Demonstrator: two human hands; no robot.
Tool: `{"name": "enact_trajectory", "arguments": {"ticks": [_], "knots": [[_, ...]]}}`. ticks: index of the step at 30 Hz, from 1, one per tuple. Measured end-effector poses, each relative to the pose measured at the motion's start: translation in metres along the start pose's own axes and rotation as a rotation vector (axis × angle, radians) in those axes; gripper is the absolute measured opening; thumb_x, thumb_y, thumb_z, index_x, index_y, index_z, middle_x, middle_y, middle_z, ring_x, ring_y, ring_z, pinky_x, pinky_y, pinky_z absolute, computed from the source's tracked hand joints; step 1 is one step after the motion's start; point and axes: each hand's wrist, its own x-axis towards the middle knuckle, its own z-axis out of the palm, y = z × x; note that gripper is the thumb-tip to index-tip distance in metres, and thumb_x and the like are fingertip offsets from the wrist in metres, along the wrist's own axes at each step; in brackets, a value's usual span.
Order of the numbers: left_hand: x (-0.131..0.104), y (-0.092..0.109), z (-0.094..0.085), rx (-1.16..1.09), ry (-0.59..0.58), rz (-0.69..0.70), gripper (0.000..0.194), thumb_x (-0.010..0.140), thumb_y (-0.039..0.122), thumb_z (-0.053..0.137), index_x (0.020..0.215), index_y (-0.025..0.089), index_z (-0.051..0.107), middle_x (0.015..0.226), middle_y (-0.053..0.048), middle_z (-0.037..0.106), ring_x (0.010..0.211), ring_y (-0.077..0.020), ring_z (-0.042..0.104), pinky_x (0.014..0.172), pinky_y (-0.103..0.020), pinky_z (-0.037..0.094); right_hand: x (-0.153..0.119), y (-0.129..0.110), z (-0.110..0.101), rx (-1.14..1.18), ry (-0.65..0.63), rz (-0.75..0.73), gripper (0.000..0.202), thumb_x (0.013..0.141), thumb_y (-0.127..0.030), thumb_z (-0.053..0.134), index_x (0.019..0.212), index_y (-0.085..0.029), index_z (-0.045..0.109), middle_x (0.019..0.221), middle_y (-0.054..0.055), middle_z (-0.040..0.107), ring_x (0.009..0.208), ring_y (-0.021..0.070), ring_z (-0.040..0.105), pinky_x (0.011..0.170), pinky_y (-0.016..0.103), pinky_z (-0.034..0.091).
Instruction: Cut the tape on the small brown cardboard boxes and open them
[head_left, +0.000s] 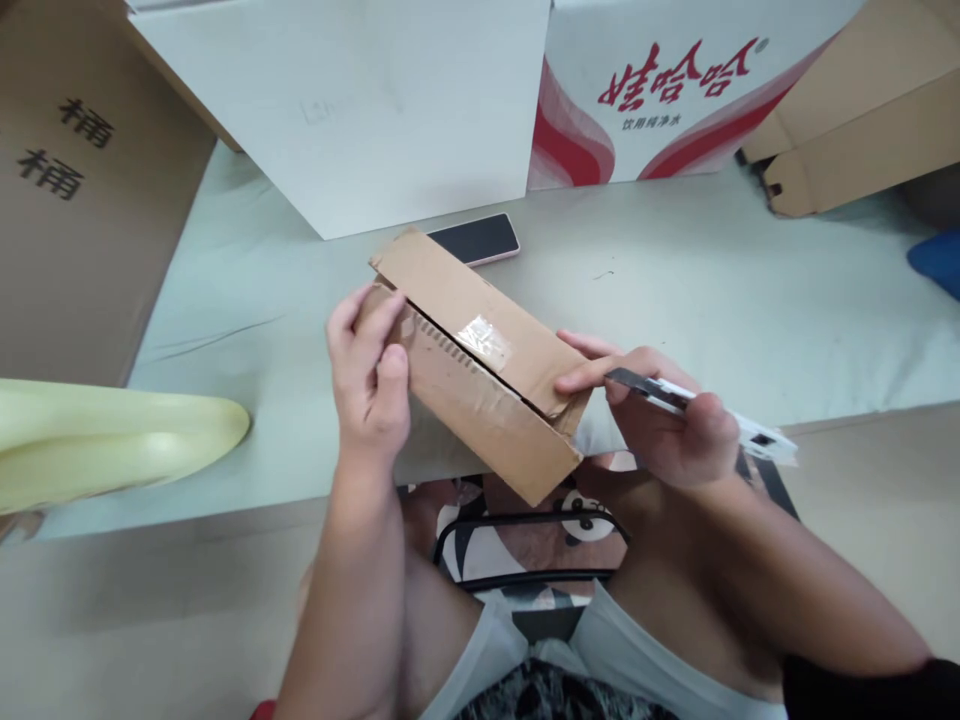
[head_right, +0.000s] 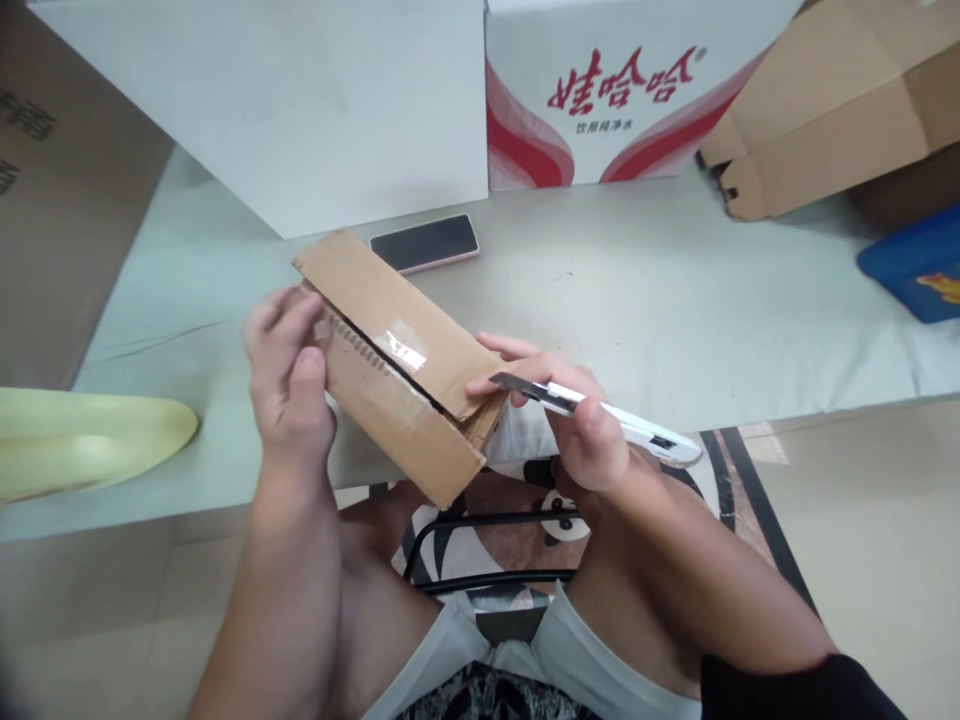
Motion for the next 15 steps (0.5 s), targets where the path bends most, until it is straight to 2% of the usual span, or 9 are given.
{"name": "enact_trajectory", "arguments": {"ticks": [3, 6, 8, 9, 11, 12, 13, 15], "knots": [[-0.001, 0.003, 0.002, 0.064, -0.032, 0.052, 0.045, 0.104, 0.057, 0.050, 0.130, 0.030, 0.074, 0.149, -0.008, 0.056, 0.146, -0.0305, 0.052, 0.133, -0.051, 0.035, 0.001, 0.001, 0.004, 0.044, 0.037, 0.019, 0.046, 0.102, -0.059, 0.038, 0.099, -0.029, 0.074, 0.100, 0.004, 0.084, 0.126, 0.0323, 0.070, 0.121, 0.064, 0.041], [-0.001, 0.006, 0.002, 0.106, -0.041, 0.003, 0.044, 0.104, 0.056, 0.049, 0.129, 0.030, 0.075, 0.149, -0.008, 0.056, 0.146, -0.0310, 0.052, 0.132, -0.051, 0.038, 0.005, 0.003, 0.001, 0.165, 0.137, 0.013, 0.035, 0.097, -0.055, 0.046, 0.101, -0.030, 0.070, 0.085, 0.000, 0.078, 0.094, 0.0259, 0.076, 0.114, 0.058, 0.049], [-0.001, 0.008, 0.001, 0.098, -0.028, -0.005, 0.042, 0.103, 0.054, 0.051, 0.126, 0.030, 0.076, 0.146, -0.009, 0.058, 0.144, -0.0312, 0.054, 0.130, -0.052, 0.041, 0.008, 0.006, -0.007, 0.199, 0.299, -0.003, 0.024, 0.092, -0.049, 0.055, 0.098, -0.031, 0.069, 0.078, -0.002, 0.070, 0.078, 0.0213, 0.071, 0.094, 0.047, 0.059], [0.000, 0.009, 0.001, 0.081, -0.019, 0.000, 0.040, 0.103, 0.053, 0.053, 0.124, 0.029, 0.077, 0.144, -0.009, 0.059, 0.142, -0.0314, 0.056, 0.129, -0.053, 0.042, 0.009, 0.009, -0.012, 0.177, 0.393, -0.013, 0.019, 0.089, -0.046, 0.059, 0.094, -0.030, 0.068, 0.075, -0.002, 0.065, 0.071, 0.0191, 0.067, 0.079, 0.041, 0.059], [0.000, 0.009, 0.000, 0.044, -0.003, 0.018, 0.038, 0.101, 0.051, 0.056, 0.121, 0.028, 0.079, 0.140, -0.010, 0.061, 0.139, -0.0320, 0.058, 0.128, -0.054, 0.042, 0.011, 0.017, -0.023, 0.078, 0.533, -0.012, 0.011, 0.083, -0.039, 0.065, 0.081, -0.028, 0.065, 0.070, -0.003, 0.054, 0.056, 0.0141, 0.053, 0.055, 0.032, 0.047], [0.000, 0.009, 0.000, 0.029, 0.005, 0.021, 0.037, 0.100, 0.050, 0.058, 0.120, 0.027, 0.079, 0.139, -0.010, 0.061, 0.137, -0.0319, 0.058, 0.128, -0.054, 0.042, 0.011, 0.022, -0.027, 0.020, 0.575, 0.007, 0.013, 0.083, -0.037, 0.065, 0.076, -0.027, 0.061, 0.067, -0.003, 0.050, 0.051, 0.0122, 0.046, 0.049, 0.030, 0.039], [0.000, 0.008, 0.000, 0.018, 0.014, 0.018, 0.036, 0.099, 0.049, 0.060, 0.119, 0.027, 0.080, 0.138, -0.010, 0.061, 0.136, -0.0316, 0.059, 0.128, -0.054, 0.041, 0.011, 0.026, -0.030, -0.031, 0.607, 0.042, 0.015, 0.084, -0.036, 0.066, 0.074, -0.026, 0.059, 0.066, -0.004, 0.048, 0.048, 0.0112, 0.042, 0.046, 0.029, 0.034], [0.001, 0.006, -0.002, 0.010, 0.036, -0.005, 0.035, 0.096, 0.048, 0.062, 0.118, 0.027, 0.080, 0.137, -0.010, 0.061, 0.135, -0.0306, 0.059, 0.128, -0.051, 0.041, 0.011, 0.034, -0.031, -0.134, 0.645, 0.140, 0.015, 0.089, -0.037, 0.066, 0.079, -0.026, 0.060, 0.064, -0.005, 0.049, 0.049, 0.0110, 0.046, 0.047, 0.028, 0.036]]}}
